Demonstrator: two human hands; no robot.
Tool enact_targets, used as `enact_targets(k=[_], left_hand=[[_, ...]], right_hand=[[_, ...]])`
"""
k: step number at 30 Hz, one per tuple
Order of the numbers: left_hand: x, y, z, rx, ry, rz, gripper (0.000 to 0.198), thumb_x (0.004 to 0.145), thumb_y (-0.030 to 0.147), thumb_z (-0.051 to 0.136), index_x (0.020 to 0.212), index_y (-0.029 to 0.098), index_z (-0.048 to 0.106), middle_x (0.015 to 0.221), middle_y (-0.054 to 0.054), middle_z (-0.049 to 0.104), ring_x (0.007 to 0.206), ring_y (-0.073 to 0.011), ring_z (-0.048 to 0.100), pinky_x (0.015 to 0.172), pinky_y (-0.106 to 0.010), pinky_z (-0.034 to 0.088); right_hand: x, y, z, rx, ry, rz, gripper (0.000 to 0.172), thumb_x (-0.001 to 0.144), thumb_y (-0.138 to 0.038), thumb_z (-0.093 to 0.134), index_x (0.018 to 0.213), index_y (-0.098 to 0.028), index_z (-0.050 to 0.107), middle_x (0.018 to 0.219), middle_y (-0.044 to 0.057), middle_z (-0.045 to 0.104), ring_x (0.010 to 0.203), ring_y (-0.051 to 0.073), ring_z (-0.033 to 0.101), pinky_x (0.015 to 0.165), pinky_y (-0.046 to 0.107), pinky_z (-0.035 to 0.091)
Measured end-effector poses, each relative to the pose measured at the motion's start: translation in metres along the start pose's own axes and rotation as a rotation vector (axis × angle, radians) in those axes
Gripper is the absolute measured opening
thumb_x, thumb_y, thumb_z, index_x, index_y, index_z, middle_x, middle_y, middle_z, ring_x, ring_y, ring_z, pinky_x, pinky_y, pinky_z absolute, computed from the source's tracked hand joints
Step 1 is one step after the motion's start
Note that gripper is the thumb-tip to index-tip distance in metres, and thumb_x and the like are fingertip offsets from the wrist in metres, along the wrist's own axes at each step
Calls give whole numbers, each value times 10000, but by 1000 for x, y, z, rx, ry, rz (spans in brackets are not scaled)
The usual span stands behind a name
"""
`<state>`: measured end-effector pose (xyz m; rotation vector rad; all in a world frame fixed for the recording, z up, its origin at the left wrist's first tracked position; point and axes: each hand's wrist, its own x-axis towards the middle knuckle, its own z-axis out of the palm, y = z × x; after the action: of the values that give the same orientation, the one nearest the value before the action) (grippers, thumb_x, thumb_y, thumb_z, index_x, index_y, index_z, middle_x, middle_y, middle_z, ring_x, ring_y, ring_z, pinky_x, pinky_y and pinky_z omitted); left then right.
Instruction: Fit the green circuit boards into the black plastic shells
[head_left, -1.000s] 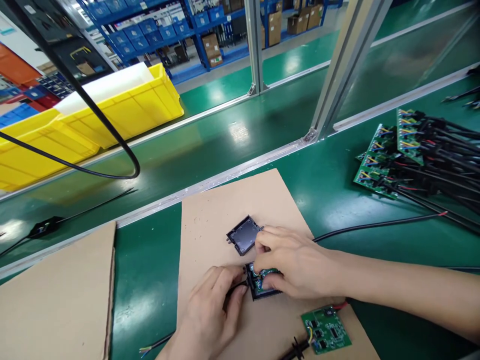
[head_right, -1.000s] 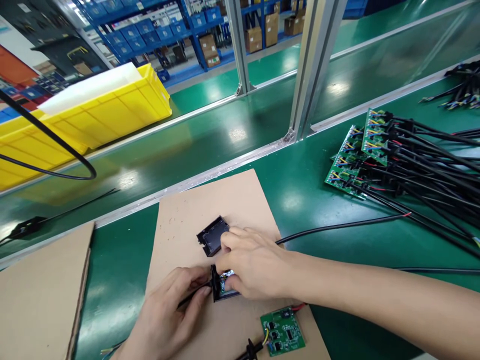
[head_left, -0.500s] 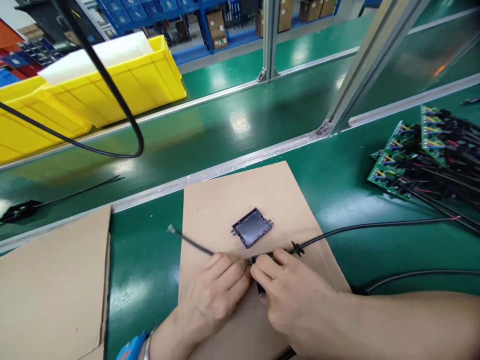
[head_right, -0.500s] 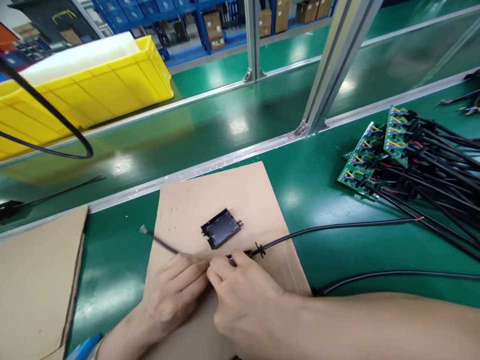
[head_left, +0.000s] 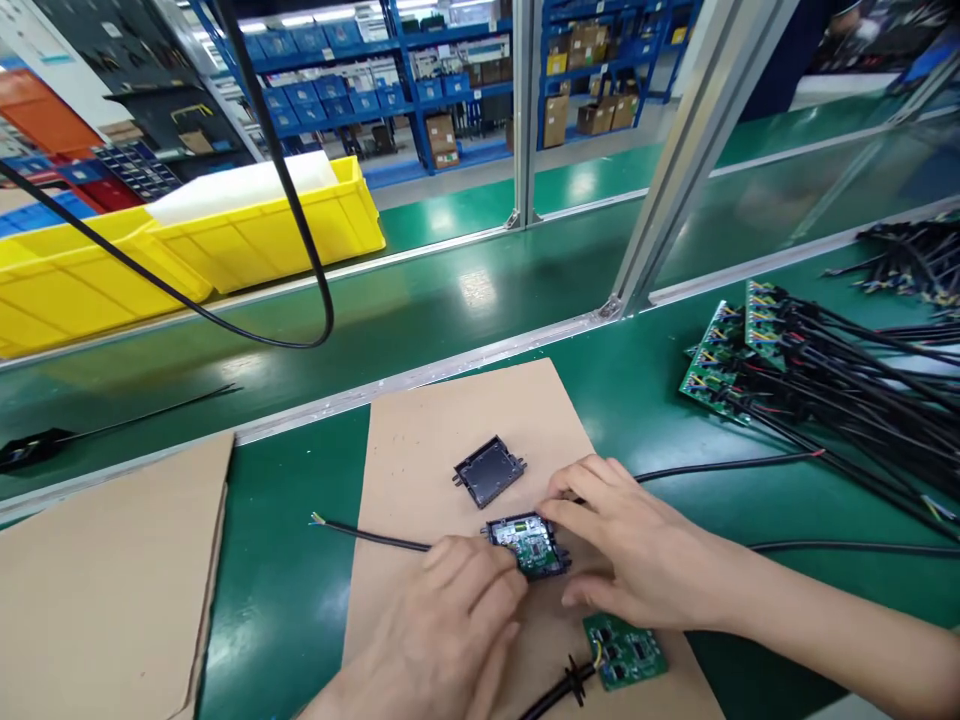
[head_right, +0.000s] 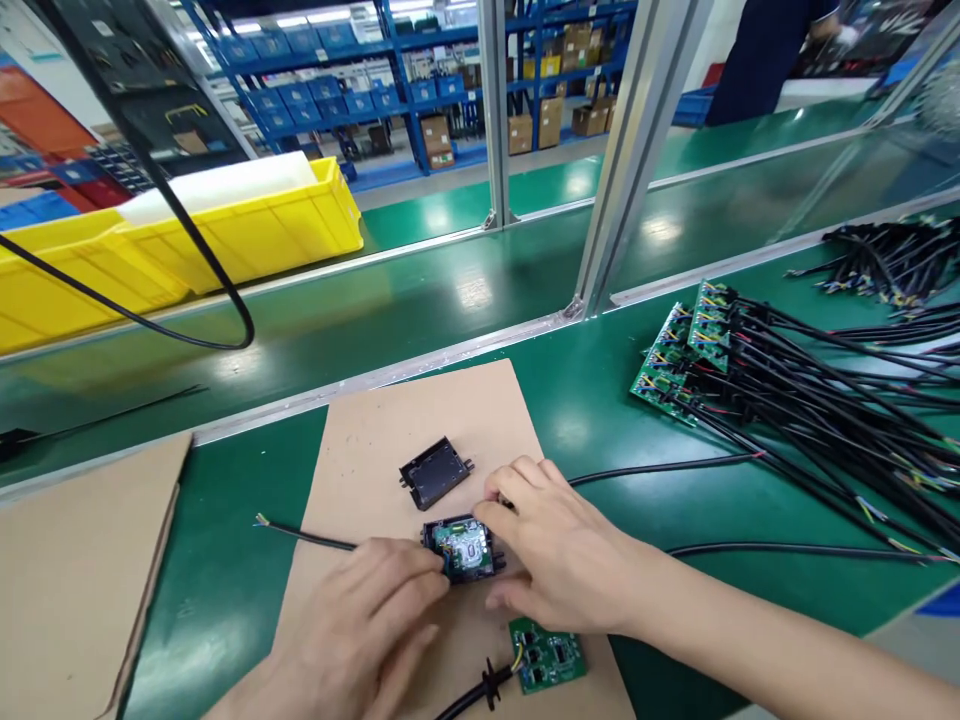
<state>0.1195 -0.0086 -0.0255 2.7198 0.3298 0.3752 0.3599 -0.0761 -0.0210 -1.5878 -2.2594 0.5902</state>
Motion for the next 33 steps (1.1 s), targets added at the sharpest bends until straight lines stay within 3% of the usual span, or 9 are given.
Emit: enact_targets(k=[6,14,18,20,22,24,28,33], left_hand=[[12,-12,23,110,-122,102,375,928,88,464,1300,106,510,1231,-91,621,1088,-239,564,972,-421,461],[15,-18,16,-41,-86,100,188,940,91,484,1067,123,617,984,-72,673,954,-219,605,859,-381,529],[11,-18,21,-24,-39,83,231,934,101,506,1146,118,595,1040,-81,668,961,-224,597,841,-381,545],[9,-18,24,-2,-19,92,261,927,87,506,1174,106,587,1066,-88,665,964,-225,594,849,-378,547],[8,-18,25,16,-23,103,269,909,63,502,1157,102,598,1072,-90,662,963,-225,591,868,-379,543],[8,-18,25,34,-29,105,271,892,56,502,1138,102,608,1078,-90,659,962,-227,590,887,-381,539],[8,-17,25,74,-59,80,275,896,75,494,1143,116,606,1125,-86,652,975,-230,591,906,-379,533],[10,-13,22,58,-91,51,268,908,61,429,1092,136,609,1091,-79,652,942,-220,593,877,-368,540]], right_hand=[[14,0,9,-24,-43,-10,380,731,-307,756,1041,-159,594,1090,92,511,1032,272,416,883,415,353],[23,2,0,8,-84,-78,357,688,-262,788,966,-160,589,1077,59,555,1031,248,439,882,394,353],[12,16,-10,86,-44,-74,531,728,-326,809,1173,-192,553,1216,66,525,1139,255,411,953,374,352],[4,23,-16,111,-10,-10,469,820,-267,722,1230,-178,513,1191,79,533,1127,236,431,944,351,372],[-2,28,-18,112,-11,50,246,903,-182,581,1147,-174,549,1065,65,568,1035,212,480,897,335,394],[-3,30,-16,88,-43,67,156,932,-134,484,1041,-181,585,976,51,576,957,202,503,862,336,401],[3,26,-5,2,-76,30,192,868,-48,456,946,-159,592,936,62,570,901,208,495,817,339,395],[12,17,3,16,-124,-97,252,724,55,431,813,-159,530,848,34,550,772,168,446,649,293,339]])
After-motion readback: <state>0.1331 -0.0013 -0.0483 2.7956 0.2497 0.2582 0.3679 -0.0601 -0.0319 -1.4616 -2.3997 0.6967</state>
